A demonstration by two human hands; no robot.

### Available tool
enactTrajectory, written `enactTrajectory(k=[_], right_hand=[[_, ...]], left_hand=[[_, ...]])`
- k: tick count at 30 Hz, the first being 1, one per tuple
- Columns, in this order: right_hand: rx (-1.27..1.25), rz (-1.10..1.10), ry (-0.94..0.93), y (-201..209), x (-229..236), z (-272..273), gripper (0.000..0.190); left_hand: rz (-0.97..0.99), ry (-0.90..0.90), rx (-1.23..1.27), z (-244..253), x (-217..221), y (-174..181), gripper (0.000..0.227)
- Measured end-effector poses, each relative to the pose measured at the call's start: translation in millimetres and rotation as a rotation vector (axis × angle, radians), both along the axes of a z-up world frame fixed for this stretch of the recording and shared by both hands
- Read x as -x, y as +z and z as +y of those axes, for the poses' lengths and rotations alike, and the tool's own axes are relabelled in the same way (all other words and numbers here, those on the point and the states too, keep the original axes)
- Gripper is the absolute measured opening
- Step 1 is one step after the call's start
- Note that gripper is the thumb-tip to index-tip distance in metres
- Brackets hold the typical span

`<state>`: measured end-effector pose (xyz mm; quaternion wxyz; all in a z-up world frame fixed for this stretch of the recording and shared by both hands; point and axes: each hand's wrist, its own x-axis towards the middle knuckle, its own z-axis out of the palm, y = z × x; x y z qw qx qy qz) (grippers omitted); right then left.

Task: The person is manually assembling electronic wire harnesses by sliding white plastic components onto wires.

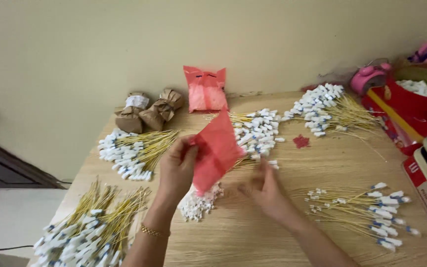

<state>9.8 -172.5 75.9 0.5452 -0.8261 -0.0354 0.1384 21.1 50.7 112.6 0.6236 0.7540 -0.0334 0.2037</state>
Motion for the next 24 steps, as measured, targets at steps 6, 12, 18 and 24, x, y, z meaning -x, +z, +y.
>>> enactTrajectory(k=[6, 12, 18, 24], right_hand=[[0.140, -0.356, 0.077, 48.3, -30.3, 25.7, 0.090], [0.061, -0.338, -0.180, 84.3, -97.4, 7.0, 0.038], [0.269, -0.803, -0.400, 65.9, -262.3, -59.9, 0.047], [0.503, -0.577, -0.533, -39.1, -413.5, -111.3, 0.065]], left_hand=[[0.016, -0.275, 0.045, -47.5, -9.1, 15.0, 0.032], [-0.127, -0.061, -0.113, -29.7, -12.5, 12.4, 0.056], [0.168, 0.022, -0.061, -1.0, 20.2, -22.0, 0.055], [0.140, 0.096, 0.129, 8.5, 7.8, -64.9, 0.049]])
